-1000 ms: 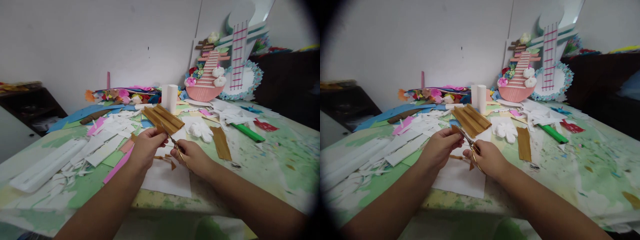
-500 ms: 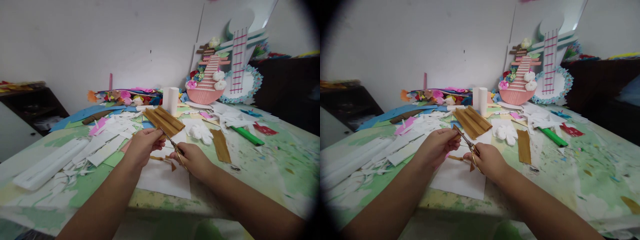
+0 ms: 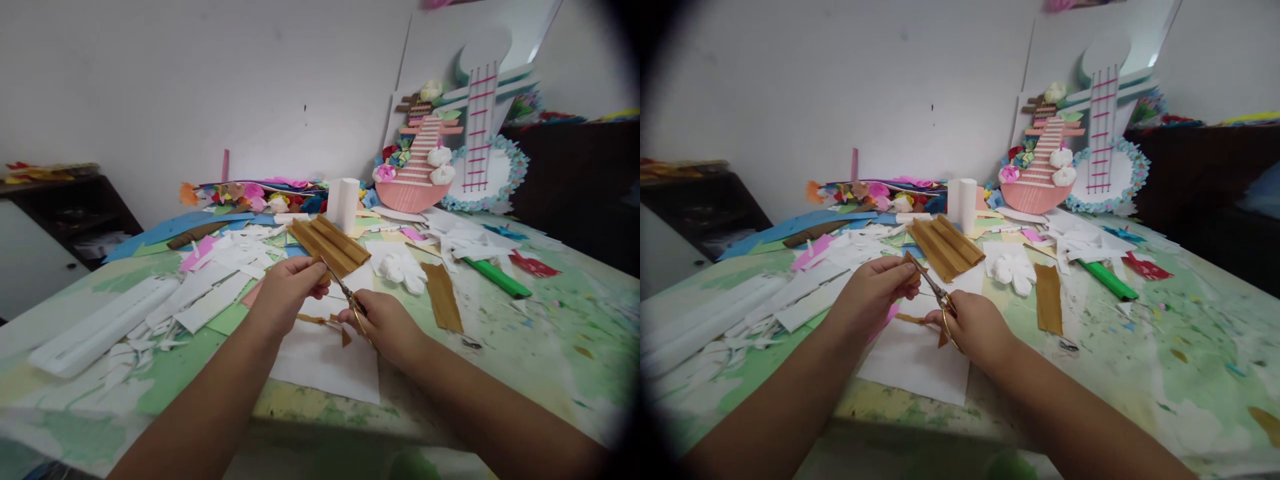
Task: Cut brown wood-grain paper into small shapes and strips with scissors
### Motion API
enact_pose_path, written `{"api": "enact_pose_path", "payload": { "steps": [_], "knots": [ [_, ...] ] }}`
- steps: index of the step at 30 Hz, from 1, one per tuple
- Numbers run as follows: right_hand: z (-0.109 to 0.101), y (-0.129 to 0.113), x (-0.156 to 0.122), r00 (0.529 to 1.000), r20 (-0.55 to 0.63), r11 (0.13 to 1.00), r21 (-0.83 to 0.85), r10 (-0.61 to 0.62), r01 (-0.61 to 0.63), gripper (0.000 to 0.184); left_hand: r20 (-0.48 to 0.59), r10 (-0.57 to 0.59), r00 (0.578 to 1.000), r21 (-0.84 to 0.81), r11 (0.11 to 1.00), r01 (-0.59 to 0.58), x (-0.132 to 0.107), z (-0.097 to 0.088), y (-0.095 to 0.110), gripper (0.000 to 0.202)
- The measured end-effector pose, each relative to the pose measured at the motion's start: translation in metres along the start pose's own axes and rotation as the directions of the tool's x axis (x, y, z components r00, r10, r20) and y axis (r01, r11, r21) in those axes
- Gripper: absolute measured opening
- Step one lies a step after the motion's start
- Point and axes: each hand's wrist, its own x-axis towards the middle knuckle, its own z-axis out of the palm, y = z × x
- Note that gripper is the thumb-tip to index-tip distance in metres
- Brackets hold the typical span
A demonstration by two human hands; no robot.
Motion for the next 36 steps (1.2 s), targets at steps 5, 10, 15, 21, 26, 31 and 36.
{"api": "enact_pose_path", "payload": {
  "steps": [5, 10, 15, 21, 26, 31, 36],
  "knots": [
    [-0.001, 0.001, 0.0, 1.0, -0.01, 1.0, 0.017, -0.011, 0.011, 0.035, 0.029, 0.024, 0.999, 0.005, 1.0, -0.025, 0.0, -0.001, 0.002, 0.013],
    [0.0, 0.003, -0.003, 0.997, -0.074, 0.999, 0.025, -0.022, 0.024, 0.033, 0.109, 0.05, 0.993, 0.065, 0.996, -0.057, -0.003, 0.0, 0.002, 0.015],
    [0.003, 0.004, -0.004, 0.997, -0.055, 0.995, 0.084, -0.055, 0.06, 0.03, 0.165, 0.041, 0.985, 0.164, 0.984, -0.069, -0.006, 0.003, 0.001, 0.018],
    [0.001, 0.005, -0.001, 0.998, -0.009, 0.991, 0.118, -0.068, 0.069, 0.032, 0.161, 0.002, 0.987, 0.192, 0.981, -0.033, -0.005, 0.005, 0.002, 0.019],
    [0.002, 0.004, 0.0, 0.999, -0.026, 0.986, 0.163, -0.018, 0.022, 0.037, 0.145, -0.013, 0.989, 0.138, 0.99, -0.007, -0.006, 0.005, 0.004, 0.02],
    [0.003, 0.005, -0.001, 0.983, -0.152, 0.92, 0.391, 0.106, -0.039, 0.042, 0.124, -0.036, 0.992, 0.239, 0.971, 0.005, -0.007, 0.008, 0.001, 0.019],
    [-0.002, 0.001, 0.003, 0.966, -0.198, 0.754, 0.657, 0.166, 0.005, 0.028, 0.106, -0.115, 0.988, 0.306, 0.949, 0.077, -0.002, 0.009, -0.013, 0.019]
  ]
}}
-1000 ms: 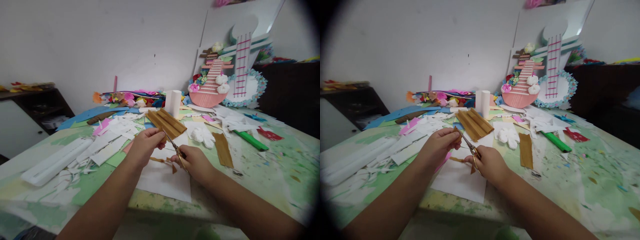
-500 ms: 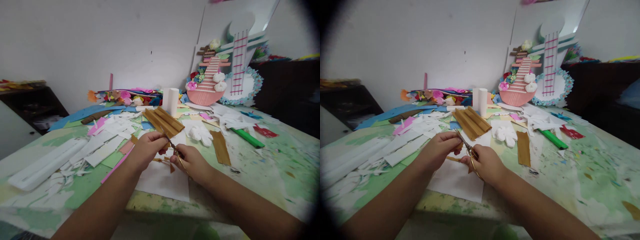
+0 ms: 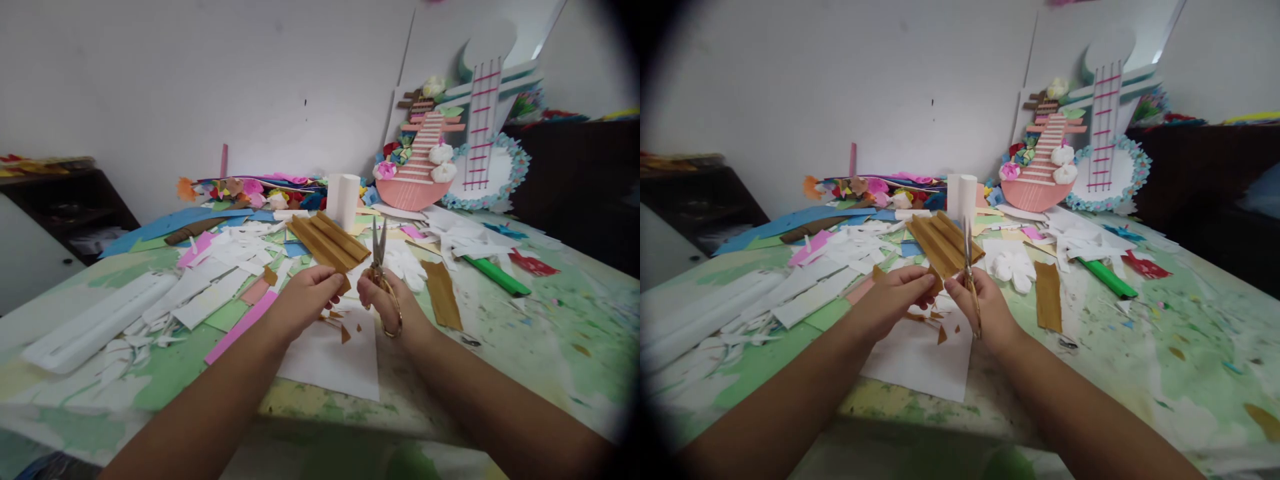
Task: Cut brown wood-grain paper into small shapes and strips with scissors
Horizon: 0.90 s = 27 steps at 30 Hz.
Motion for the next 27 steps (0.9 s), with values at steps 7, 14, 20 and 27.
{"api": "enact_pose_path", "payload": {
  "steps": [7, 14, 20, 27],
  "knots": [
    [0.004, 0.003, 0.005, 0.999, 0.002, 0.993, 0.116, 0.037, -0.037, 0.015, 0.045, 0.123, 0.991, 0.273, 0.953, -0.131, -0.002, 0.006, -0.002, 0.022],
    [0.004, 0.004, 0.004, 0.997, 0.052, 0.985, 0.157, 0.064, -0.071, 0.017, 0.099, 0.13, 0.987, 0.305, 0.94, -0.154, -0.006, 0.003, 0.003, 0.026],
    [0.002, 0.002, 0.005, 0.995, 0.087, 0.984, 0.169, 0.038, -0.053, 0.017, 0.053, 0.172, 0.984, 0.456, 0.872, -0.176, -0.006, 0.001, -0.001, 0.04],
    [-0.006, 0.009, 0.007, 0.971, 0.234, 0.964, 0.246, 0.044, -0.103, 0.009, -0.021, 0.331, 0.944, 0.445, 0.848, -0.287, -0.002, -0.002, 0.003, 0.017]
  ]
}}
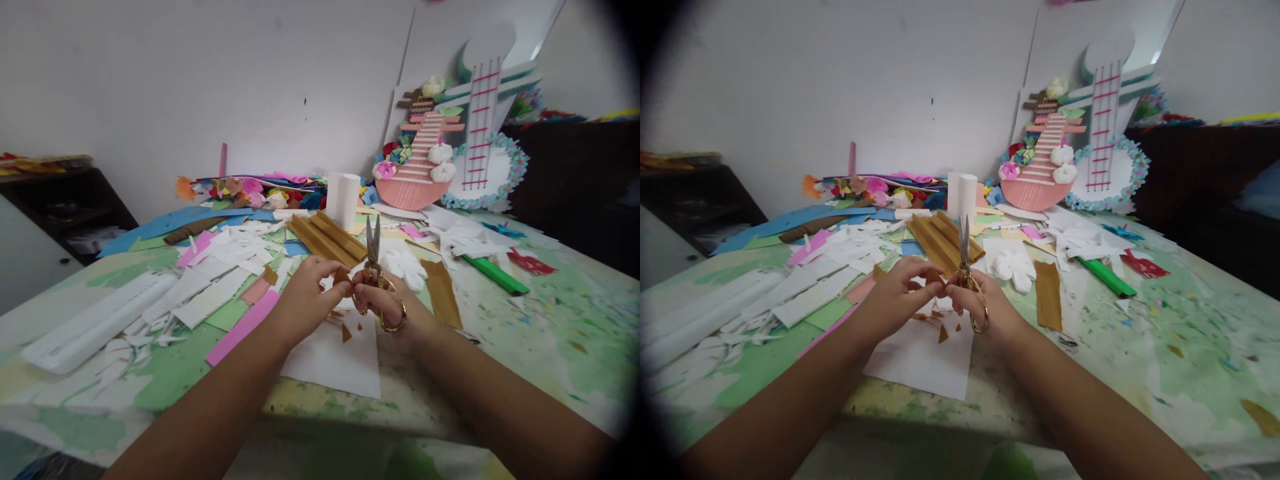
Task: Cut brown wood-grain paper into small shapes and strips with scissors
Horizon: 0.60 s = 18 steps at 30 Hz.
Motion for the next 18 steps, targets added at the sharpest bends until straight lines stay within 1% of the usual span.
{"api": "enact_pose_path", "payload": {
  "steps": [3, 5, 6, 8, 12, 15, 18],
  "knots": [
    [0.0004, 0.0052, 0.0015, 0.997, 0.079, 0.997, 0.078, 0.022, -0.028, 0.008, 0.051, -0.013, 0.999, -0.07, 0.997, 0.017, 0.0008, -0.0006, 0.0003, 0.016],
    [0.0018, 0.0065, 0.0024, 0.994, 0.1, 0.993, 0.103, 0.04, -0.05, 0.008, 0.078, -0.017, 0.997, -0.133, 0.991, 0.027, 0.0006, 0.0, -0.001, 0.018],
    [0.0024, 0.0065, 0.0027, 0.994, 0.096, 0.993, 0.103, 0.05, -0.06, 0.009, 0.08, -0.025, 0.997, -0.175, 0.984, 0.039, 0.0005, 0.0004, -0.0022, 0.018],
    [0.0026, 0.0058, 0.0033, 0.997, 0.053, 0.994, 0.085, 0.064, -0.069, 0.009, 0.046, -0.071, 0.996, -0.284, 0.955, 0.081, 0.0008, 0.0014, -0.0048, 0.015],
    [0.0001, 0.004, 0.0036, 0.996, -0.042, 0.996, 0.035, 0.082, -0.08, 0.015, -0.036, -0.188, 0.982, -0.522, 0.841, 0.142, 0.0032, 0.0016, -0.0074, 0.013],
    [-0.0007, 0.0026, 0.0029, 0.993, -0.055, 0.994, -0.029, 0.103, -0.104, 0.023, -0.078, -0.3, 0.951, -0.642, 0.745, 0.183, 0.0059, 0.0004, -0.0069, 0.015],
    [0.0014, 0.001, 0.0015, 0.994, -0.036, 0.989, -0.098, 0.105, -0.108, 0.027, -0.149, -0.427, 0.892, -0.726, 0.659, 0.195, 0.0084, 0.0001, -0.008, 0.017]
  ]
}}
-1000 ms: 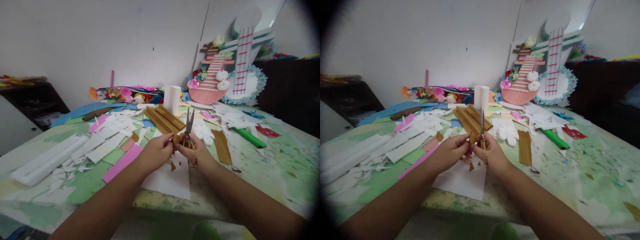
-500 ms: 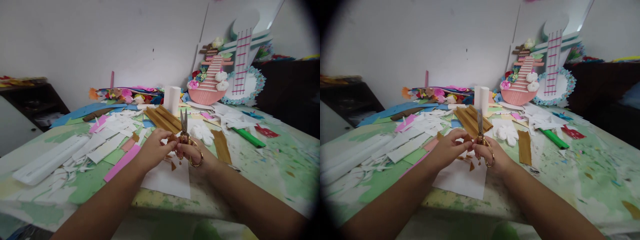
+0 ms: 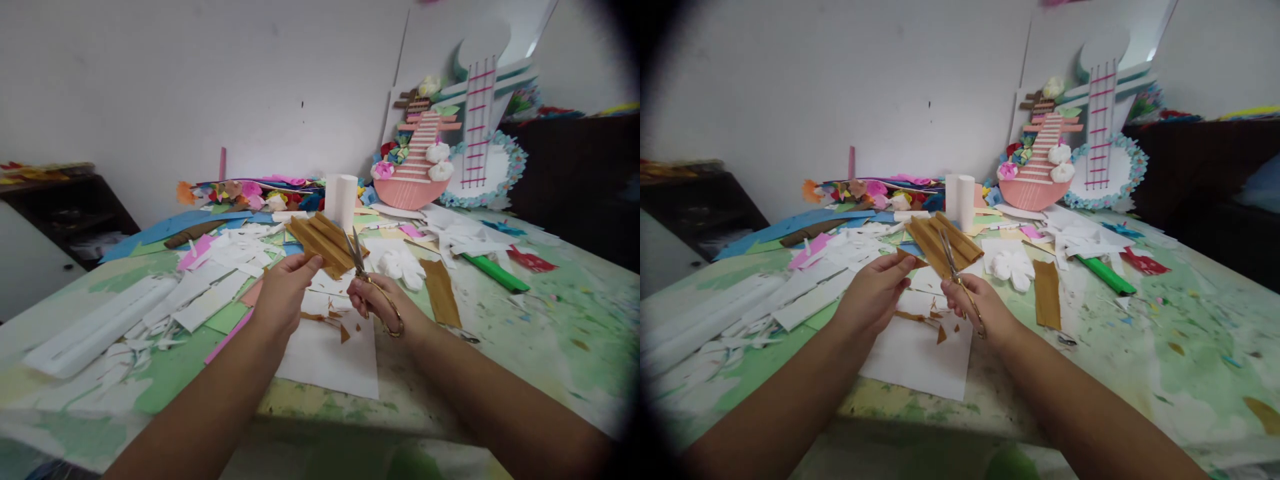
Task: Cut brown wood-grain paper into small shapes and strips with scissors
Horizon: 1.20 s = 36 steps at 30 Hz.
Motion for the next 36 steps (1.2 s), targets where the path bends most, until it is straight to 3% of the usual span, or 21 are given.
{"api": "enact_pose_path", "payload": {
  "steps": [2, 5, 11, 17, 23, 27, 31, 36],
  "knots": [
    [0.002, -0.002, -0.002, 1.0, 0.006, 0.996, -0.085, -0.009, 0.009, 0.029, -0.024, -0.025, 0.999, -0.111, 0.994, 0.022, 0.002, 0.0, -0.001, 0.019],
    [0.005, -0.004, -0.004, 0.999, 0.018, 0.972, -0.232, -0.029, 0.032, 0.028, 0.035, -0.067, 0.997, -0.266, 0.961, 0.074, 0.002, 0.002, -0.002, 0.019],
    [0.009, -0.001, -0.008, 0.994, 0.076, 0.936, -0.336, -0.084, 0.105, 0.026, 0.079, -0.173, 0.982, -0.354, 0.916, 0.189, -0.003, 0.007, -0.005, 0.021],
    [0.011, -0.005, -0.009, 0.982, -0.107, 0.981, -0.134, -0.155, 0.14, 0.021, 0.248, -0.149, 0.957, -0.222, 0.953, 0.205, -0.008, 0.009, -0.01, 0.018],
    [0.009, -0.01, -0.006, 0.957, -0.273, 0.991, 0.063, -0.096, 0.118, 0.017, 0.309, -0.129, 0.942, -0.003, 0.991, 0.136, -0.013, 0.01, -0.013, 0.018],
    [0.006, -0.007, -0.003, 0.95, -0.296, 0.984, 0.11, -0.1, 0.138, 0.015, 0.303, -0.124, 0.945, 0.063, 0.992, 0.11, -0.013, 0.009, -0.015, 0.019],
    [0.003, -0.003, -0.001, 0.949, -0.308, 0.963, 0.234, -0.06, 0.136, 0.014, 0.324, -0.108, 0.94, 0.011, 0.994, 0.11, -0.013, 0.008, -0.013, 0.017],
    [-0.001, -0.002, 0.002, 0.975, -0.22, 0.92, 0.389, 0.035, 0.055, 0.014, 0.37, -0.108, 0.923, -0.009, 0.993, 0.12, -0.014, 0.009, -0.008, 0.012]
  ]
}}
